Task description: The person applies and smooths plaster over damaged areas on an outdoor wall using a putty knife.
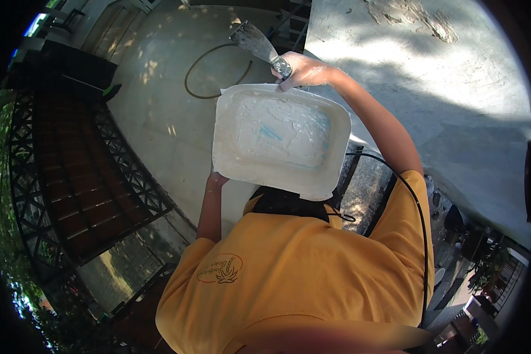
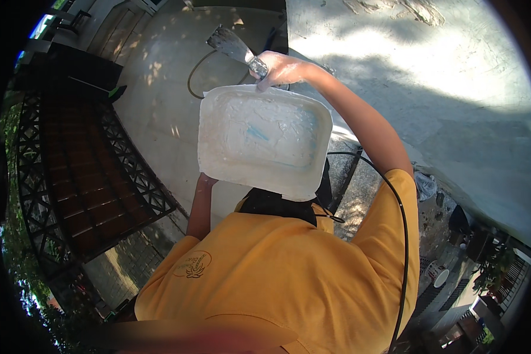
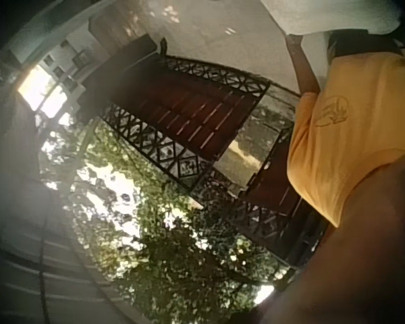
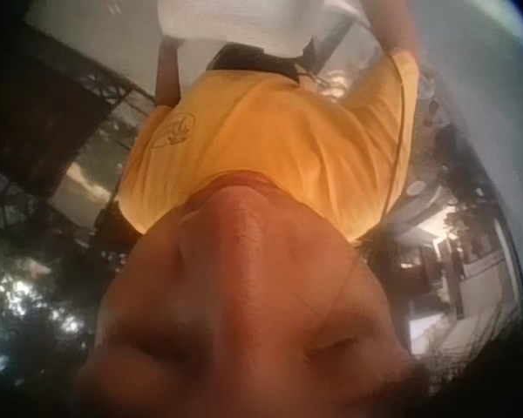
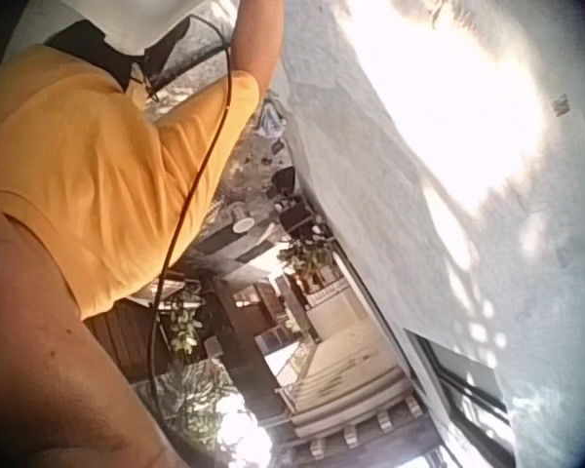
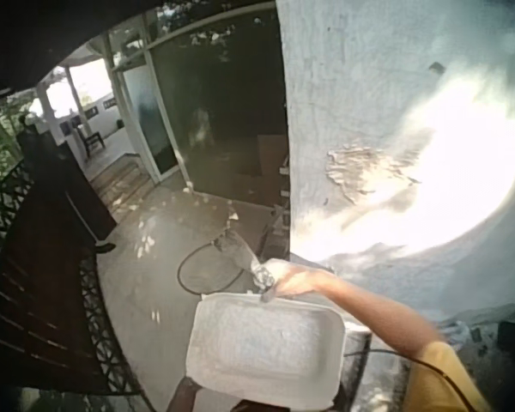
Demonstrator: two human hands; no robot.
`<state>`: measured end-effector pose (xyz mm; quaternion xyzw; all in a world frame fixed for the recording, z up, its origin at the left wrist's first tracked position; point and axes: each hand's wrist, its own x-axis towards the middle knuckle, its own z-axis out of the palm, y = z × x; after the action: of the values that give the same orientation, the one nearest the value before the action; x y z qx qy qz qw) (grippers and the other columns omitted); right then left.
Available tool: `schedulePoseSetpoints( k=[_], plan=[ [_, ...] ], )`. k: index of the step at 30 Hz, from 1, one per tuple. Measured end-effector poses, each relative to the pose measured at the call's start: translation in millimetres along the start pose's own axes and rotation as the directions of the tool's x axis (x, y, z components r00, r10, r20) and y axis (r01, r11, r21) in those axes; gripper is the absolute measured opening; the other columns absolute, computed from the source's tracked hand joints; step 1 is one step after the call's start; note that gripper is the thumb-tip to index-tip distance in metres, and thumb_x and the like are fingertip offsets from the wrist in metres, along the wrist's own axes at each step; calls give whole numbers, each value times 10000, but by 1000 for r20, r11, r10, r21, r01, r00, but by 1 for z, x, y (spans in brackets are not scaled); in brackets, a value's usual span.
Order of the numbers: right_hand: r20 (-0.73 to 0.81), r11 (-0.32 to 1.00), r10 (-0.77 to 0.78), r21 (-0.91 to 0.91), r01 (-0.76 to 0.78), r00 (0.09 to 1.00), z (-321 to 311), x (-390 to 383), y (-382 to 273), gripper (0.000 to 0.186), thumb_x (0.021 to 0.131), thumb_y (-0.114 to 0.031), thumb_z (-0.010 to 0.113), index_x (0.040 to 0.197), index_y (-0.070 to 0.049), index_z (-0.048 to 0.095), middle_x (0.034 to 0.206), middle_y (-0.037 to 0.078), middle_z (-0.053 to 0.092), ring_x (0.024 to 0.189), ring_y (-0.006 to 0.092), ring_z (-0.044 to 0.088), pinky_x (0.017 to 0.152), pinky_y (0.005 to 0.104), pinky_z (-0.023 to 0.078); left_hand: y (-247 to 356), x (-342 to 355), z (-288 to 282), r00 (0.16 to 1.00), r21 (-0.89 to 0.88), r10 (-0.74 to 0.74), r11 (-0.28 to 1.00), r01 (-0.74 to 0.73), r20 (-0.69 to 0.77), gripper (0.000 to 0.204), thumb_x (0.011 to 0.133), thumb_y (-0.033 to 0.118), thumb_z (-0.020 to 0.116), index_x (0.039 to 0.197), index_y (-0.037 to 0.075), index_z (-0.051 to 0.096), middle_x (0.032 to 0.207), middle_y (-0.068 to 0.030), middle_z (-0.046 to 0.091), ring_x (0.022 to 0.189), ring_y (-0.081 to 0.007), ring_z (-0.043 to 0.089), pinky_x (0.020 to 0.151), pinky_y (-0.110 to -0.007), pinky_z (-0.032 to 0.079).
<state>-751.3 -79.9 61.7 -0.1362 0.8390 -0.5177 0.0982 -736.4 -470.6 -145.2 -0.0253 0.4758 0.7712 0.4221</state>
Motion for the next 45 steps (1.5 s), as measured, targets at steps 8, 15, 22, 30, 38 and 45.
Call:
schedulePoseSetpoints(
  k=[8,15,22,30,38,45],
  plan=[
    [-275,976,134,-128,-175,952,3,9,20,281,652,-181,768,735,-58,530,665,7,506,634,124,479,605,319,422,-41,5,79,994,-448,-85,893,46,-66,922,895,800,309,1556,159,257,1548,-103,371,1401,-298,387,1146,-463,338],
    [-544,935,328,71,-348,772,34,8,21,251,630,-219,783,716,-76,597,675,24,595,639,137,552,623,336,470,-67,-43,43,998,-393,35,918,-56,-61,1073,795,906,269,1575,175,175,1606,-155,211,1437,-454,261,1153,-580,286],
    [-717,884,395,128,-449,574,100,36,59,282,617,-165,823,735,-66,587,673,22,600,640,126,585,619,334,492,-50,-20,76,958,-402,68,898,-181,-280,950,828,833,422,1545,387,-13,1594,-189,66,1444,-516,155,1094,-704,280],
    [-766,873,435,229,-431,473,152,29,84,267,625,-263,785,727,-76,624,702,111,662,700,302,663,691,416,507,10,-2,82,810,-191,70,957,-220,-582,1006,837,440,633,1539,364,-83,1569,-211,107,1406,-547,210,980,-767,370],
    [-771,838,461,214,-502,440,194,11,81,287,648,-274,775,743,-63,604,703,130,649,714,342,651,688,441,490,-38,16,37,823,-407,-150,907,-106,-548,925,771,88,559,1513,317,57,1487,-184,285,1308,-509,409,901,-747,475],
    [-795,815,465,211,-540,390,224,-18,109,304,666,-279,780,752,-41,612,690,135,629,677,338,626,670,438,483,-65,-12,12,767,-131,26,981,-143,-641,838,729,-66,472,1489,195,236,1360,-155,469,1173,-373,588,836,-518,609]
  ],
)
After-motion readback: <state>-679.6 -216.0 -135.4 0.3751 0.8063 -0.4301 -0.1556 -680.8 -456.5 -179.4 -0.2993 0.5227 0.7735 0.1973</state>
